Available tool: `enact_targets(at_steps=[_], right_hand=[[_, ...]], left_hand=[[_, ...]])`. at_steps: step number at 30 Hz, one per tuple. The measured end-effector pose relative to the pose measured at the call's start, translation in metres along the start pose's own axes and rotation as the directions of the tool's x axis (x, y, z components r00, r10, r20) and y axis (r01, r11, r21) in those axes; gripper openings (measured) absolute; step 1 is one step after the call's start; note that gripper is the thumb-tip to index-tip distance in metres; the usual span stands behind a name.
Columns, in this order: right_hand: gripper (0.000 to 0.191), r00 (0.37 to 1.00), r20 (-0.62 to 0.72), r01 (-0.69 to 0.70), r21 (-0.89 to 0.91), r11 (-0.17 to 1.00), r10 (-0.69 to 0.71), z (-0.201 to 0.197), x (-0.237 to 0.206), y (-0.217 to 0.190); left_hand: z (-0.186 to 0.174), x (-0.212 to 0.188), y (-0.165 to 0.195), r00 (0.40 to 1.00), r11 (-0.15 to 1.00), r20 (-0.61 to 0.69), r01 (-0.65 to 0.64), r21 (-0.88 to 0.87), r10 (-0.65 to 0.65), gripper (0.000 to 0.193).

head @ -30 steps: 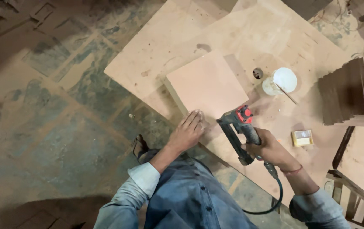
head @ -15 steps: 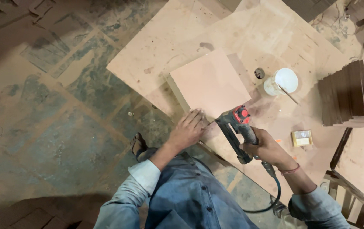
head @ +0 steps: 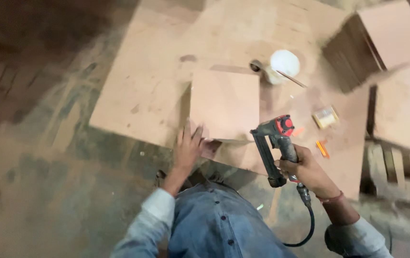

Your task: The person assembles small wooden boxes by applying glue to the edges of a box frame and attaching a flat wooden panel as the base. They use a pneumatic nail gun to secure the panel to the frame, repeating the process for multiple units.

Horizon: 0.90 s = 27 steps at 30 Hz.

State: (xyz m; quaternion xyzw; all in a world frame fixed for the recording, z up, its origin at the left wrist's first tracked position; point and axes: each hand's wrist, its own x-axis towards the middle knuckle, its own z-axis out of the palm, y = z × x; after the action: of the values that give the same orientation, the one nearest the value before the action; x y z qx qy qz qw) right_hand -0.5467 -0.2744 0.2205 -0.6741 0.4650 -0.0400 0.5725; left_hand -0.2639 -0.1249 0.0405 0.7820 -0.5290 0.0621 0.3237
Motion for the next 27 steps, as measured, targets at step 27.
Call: enact_targets(at_steps=[27], right_hand=[[0.041,0.949,-0.245,-0.203,0.016,0.979,0.201,0.038,-0.018,0.005]], left_hand=[[0.005,-0.009,-0.018,0.991,0.958,-0.073,-0.125,-0.256,0.110,0.037]])
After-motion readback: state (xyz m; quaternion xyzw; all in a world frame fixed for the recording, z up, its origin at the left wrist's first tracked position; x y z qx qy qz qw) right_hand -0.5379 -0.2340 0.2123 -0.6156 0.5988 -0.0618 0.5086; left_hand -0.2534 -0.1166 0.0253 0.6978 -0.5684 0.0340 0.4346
